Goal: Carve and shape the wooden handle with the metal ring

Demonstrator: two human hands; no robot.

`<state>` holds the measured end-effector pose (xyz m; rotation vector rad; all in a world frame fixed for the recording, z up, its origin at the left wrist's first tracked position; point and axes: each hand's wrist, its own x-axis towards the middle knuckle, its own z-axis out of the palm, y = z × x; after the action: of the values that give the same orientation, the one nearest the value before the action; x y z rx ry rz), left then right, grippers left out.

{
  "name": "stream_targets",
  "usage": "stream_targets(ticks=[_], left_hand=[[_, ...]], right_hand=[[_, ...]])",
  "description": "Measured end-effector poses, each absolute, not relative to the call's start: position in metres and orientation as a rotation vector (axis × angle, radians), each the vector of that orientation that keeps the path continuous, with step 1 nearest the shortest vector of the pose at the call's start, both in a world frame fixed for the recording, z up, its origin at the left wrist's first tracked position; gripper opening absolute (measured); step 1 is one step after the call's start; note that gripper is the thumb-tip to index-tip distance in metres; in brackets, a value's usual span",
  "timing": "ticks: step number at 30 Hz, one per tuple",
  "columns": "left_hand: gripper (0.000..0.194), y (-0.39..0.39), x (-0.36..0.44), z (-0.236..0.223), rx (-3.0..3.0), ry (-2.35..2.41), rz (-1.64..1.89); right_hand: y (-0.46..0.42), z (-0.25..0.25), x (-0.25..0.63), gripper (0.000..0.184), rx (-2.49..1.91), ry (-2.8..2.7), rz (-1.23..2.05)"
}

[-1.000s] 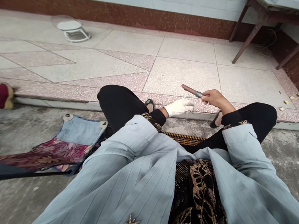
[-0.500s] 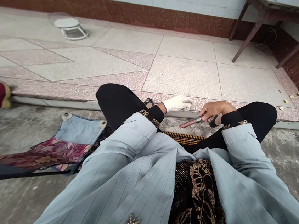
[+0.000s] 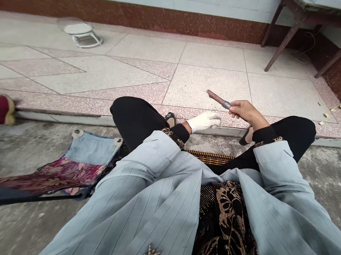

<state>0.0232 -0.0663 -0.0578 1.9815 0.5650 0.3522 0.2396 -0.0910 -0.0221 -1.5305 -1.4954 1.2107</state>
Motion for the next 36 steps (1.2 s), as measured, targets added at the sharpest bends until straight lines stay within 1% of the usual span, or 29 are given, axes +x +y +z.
stream_targets(ticks=[5,10,12,13,15,16,19,21,23,24,25,28,29,33,36], left_hand=[[0.024,-0.064,0.023,-0.065,2.0,0.542,0.311],[0.027,-0.062,0.025,-0.068,2.197,0.568,0.26],[0.028,-0.061,0.025,-0.063,2.356,0.619,0.222],[0.028,-0.061,0.025,-0.06,2.43,0.641,0.2],[0.027,-0.057,0.021,-0.052,2.532,0.649,0.123],[0.027,-0.054,0.019,-0.049,2.555,0.637,0.08],[0.024,-0.044,0.01,-0.043,2.496,0.575,0.024],[0.024,-0.039,0.005,-0.043,2.313,0.544,0.069],[0.026,-0.039,0.004,-0.048,2.095,0.548,0.151],[0.028,-0.041,0.004,-0.051,1.999,0.56,0.195],[0.03,-0.044,0.006,-0.053,1.922,0.583,0.26],[0.031,-0.054,0.014,-0.061,1.758,0.592,0.337],[0.03,-0.057,0.017,-0.062,1.746,0.596,0.373],[0.026,-0.061,0.021,-0.062,1.844,0.531,0.407],[0.025,-0.062,0.021,-0.059,1.98,0.499,0.409]], right_hand=[[-0.09,-0.025,0.235,0.015,-1.783,-1.598,1.015],[-0.088,-0.026,0.236,0.02,-2.025,-1.976,0.615],[-0.089,-0.025,0.235,0.02,-2.099,-2.128,0.561],[-0.089,-0.024,0.235,0.019,-2.122,-2.195,0.589],[-0.091,-0.024,0.236,0.016,-2.11,-2.313,0.758],[-0.092,-0.023,0.237,0.014,-2.064,-2.362,0.901],[-0.098,-0.021,0.244,0.014,-1.75,-2.406,1.474],[-0.102,-0.016,0.249,0.024,-1.487,-2.327,1.802],[-0.106,-0.009,0.252,0.035,-1.263,-2.198,1.909],[-0.108,-0.006,0.253,0.037,-1.187,-2.118,1.873],[-0.109,-0.003,0.253,0.035,-1.143,-2.031,1.79],[-0.107,-0.003,0.249,0.018,-1.158,-1.754,1.487],[-0.105,-0.006,0.247,0.016,-1.184,-1.668,1.417],[-0.092,-0.022,0.241,0.011,-1.371,-1.416,1.218],[-0.085,-0.029,0.24,0.01,-1.507,-1.372,1.13]])
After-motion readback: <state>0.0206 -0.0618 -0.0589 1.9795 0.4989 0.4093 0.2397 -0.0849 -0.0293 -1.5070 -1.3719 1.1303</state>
